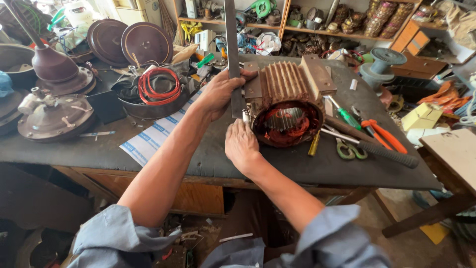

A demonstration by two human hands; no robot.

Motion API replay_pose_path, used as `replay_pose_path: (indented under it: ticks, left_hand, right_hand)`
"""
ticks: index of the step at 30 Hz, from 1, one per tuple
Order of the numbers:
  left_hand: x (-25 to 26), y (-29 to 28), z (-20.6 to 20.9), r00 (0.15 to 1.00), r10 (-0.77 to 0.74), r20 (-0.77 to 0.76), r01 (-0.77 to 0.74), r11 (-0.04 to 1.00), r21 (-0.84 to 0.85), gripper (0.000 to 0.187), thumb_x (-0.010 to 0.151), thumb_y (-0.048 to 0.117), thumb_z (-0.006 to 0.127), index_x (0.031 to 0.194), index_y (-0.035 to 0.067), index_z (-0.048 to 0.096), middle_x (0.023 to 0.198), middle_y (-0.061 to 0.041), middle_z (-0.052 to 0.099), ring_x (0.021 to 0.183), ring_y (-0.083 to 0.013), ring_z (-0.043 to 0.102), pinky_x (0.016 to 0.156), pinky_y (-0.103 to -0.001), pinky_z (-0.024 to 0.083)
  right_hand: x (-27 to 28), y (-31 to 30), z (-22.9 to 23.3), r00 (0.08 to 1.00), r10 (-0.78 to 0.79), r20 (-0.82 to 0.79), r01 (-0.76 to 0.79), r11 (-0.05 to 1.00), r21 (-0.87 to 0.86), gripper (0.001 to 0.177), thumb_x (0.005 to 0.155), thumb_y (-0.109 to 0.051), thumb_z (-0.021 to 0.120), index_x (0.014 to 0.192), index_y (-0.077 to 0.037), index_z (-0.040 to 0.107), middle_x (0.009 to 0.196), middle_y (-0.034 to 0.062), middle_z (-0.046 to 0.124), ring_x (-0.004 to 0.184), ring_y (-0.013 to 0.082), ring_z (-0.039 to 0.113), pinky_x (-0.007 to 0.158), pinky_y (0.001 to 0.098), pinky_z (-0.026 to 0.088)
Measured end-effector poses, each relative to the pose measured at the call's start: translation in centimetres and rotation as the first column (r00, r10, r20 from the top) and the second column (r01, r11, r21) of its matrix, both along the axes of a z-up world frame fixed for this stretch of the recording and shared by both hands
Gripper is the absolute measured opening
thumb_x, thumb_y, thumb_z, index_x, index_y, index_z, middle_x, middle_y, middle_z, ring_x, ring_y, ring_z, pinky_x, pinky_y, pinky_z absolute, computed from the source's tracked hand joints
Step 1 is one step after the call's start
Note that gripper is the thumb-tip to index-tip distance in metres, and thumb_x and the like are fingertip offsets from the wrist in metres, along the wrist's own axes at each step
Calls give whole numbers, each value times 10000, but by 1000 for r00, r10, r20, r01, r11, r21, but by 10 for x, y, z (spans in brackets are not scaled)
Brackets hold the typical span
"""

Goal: The person works on a cylindrical electrical component with copper windings on a cluttered workbench. They use a screwdriver to adjust the windings, then insert a metal bar and strike it with a hammer to compress or align the assembly. The person repeats the insertion and hammering steps and uses pliers to hold the component while working.

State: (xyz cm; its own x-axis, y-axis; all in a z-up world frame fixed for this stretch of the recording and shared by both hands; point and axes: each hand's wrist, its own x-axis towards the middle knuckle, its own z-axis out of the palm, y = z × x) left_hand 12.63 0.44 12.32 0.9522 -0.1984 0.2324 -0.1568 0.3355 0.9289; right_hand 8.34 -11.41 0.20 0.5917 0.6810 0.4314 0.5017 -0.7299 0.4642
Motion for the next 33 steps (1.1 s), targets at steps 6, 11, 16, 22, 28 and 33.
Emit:
replay_pose_path:
  ticks: [6,11,16,22,28,33]
  left_hand:
    - [4,-4,2,999,12,45,-12,1000,5,282,991,21,497,1249,-15,604,1297,-125,676,1079,-132,698,923,-299,604]
    - [-2,-3,2,999,38,2,-38,999,18,286,1001,32,519,1265,-19,618,1268,-133,680,1018,-154,681,887,-311,593]
    - [-9,-1,9,999,24,-39,-24,1000,-13,271,1004,42,525,1256,-8,608,1256,-127,684,1021,-158,693,902,-318,607]
    - [-15,0,7,1000,18,-20,-18,1000,10,264,1017,35,531,1269,1,600,1257,-125,670,1015,-154,676,892,-324,605]
    - [-14,0,2,999,38,18,-37,999,-36,275,984,10,540,1249,-10,610,1278,-129,673,1011,-160,696,881,-322,621]
    - [-20,-3,-3,995,89,37,-87,995,-39,274,982,9,546,1246,-18,616,1284,-142,682,1024,-175,699,887,-333,619]
  right_hand:
    - [-40,-42,11,903,332,-271,-300,941,153,408,885,-173,510,1169,84,651,1073,176,676,1072,305,619,986,412,472]
    - [-33,-43,16,939,296,-175,-264,946,189,371,894,-141,542,1169,72,671,918,123,684,899,260,662,899,394,504]
    - [-20,-20,13,973,105,-204,-79,988,132,250,941,-129,546,1082,7,701,923,120,725,921,254,697,924,385,512]
    - [-52,-37,44,936,336,-109,-285,901,327,262,898,-103,572,1108,-3,693,1052,148,737,1056,300,703,1002,408,505]
    - [-128,-88,74,810,566,-151,-317,639,701,282,872,-62,705,1153,-31,705,1139,128,740,1082,318,703,960,413,537]
    - [-152,-127,69,760,522,-387,-32,625,780,260,879,-81,714,1135,-49,742,1059,108,766,966,290,731,828,383,581]
